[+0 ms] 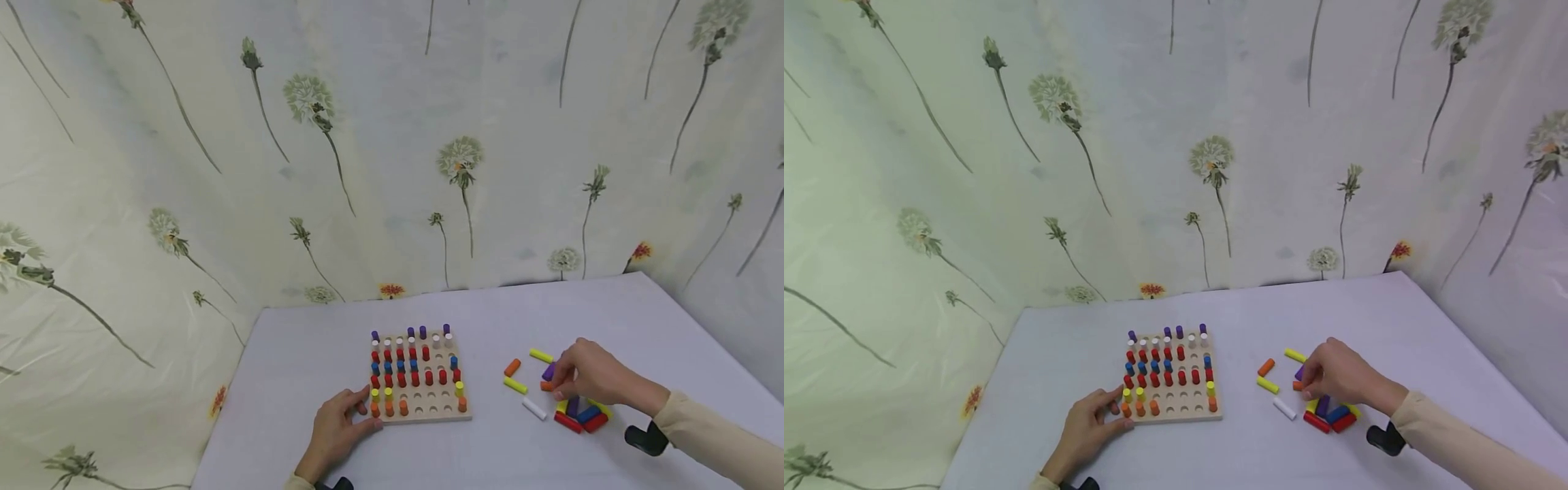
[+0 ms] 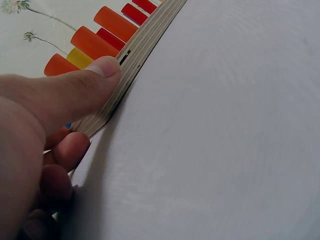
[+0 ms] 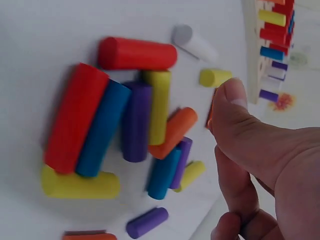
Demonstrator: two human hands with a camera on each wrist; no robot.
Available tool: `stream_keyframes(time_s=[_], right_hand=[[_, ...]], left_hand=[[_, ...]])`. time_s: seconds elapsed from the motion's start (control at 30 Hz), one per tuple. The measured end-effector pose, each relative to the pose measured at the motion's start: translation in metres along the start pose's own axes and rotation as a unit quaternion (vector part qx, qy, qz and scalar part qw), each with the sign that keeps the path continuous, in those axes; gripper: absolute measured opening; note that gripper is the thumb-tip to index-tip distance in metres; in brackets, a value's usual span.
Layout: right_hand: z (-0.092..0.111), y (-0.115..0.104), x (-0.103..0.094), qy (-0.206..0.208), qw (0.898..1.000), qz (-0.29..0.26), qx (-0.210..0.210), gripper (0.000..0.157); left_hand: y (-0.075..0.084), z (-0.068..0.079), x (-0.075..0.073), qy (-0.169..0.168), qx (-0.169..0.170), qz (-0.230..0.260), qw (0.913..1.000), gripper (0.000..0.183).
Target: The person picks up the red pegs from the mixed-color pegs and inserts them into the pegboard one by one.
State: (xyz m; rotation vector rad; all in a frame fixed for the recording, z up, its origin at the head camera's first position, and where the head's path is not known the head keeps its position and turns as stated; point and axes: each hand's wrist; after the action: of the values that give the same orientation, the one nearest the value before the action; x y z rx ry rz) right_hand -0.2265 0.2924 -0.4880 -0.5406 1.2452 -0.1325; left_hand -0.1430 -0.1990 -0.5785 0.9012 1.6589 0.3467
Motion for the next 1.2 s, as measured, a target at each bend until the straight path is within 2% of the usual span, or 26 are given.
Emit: stream_keyframes(time_s=[0.23,0.57,0.73,1.2], right_hand=[[0.011,0.006,0.01,-0.006,1.0,-0.004,0.006,0.019],[0.013,0.009,0.024,-0.037,0.999,-0.033,0.017,0.022],[0.012,0.009,0.027,-0.052,0.998,-0.034,0.024,0.02],[0.013,0.009,0.03,-0.065,0.997,-0.047,-0.001,0.015]], left_hand=[[-0.001,0.0,0.0,-0.002,-0.005,0.002,1.0,0.069],[-0.001,-0.001,0.0,-0.003,-0.014,0.001,0.9999,0.068],[-0.001,-0.001,0.0,-0.002,-0.008,0.002,1.0,0.068],[-0.001,0.001,0.001,0.002,-0.003,0.0,1.0,0.068]])
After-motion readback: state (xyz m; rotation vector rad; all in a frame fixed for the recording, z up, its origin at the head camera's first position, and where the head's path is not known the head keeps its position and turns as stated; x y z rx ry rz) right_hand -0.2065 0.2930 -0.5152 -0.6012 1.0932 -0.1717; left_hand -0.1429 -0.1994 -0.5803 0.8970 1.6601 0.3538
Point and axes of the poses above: each hand's wrist, its own z-axis away from the middle knuckle, its own x-axis out of the palm, y = z × x, and after that the axes turned 14 degrees about x, right-handed
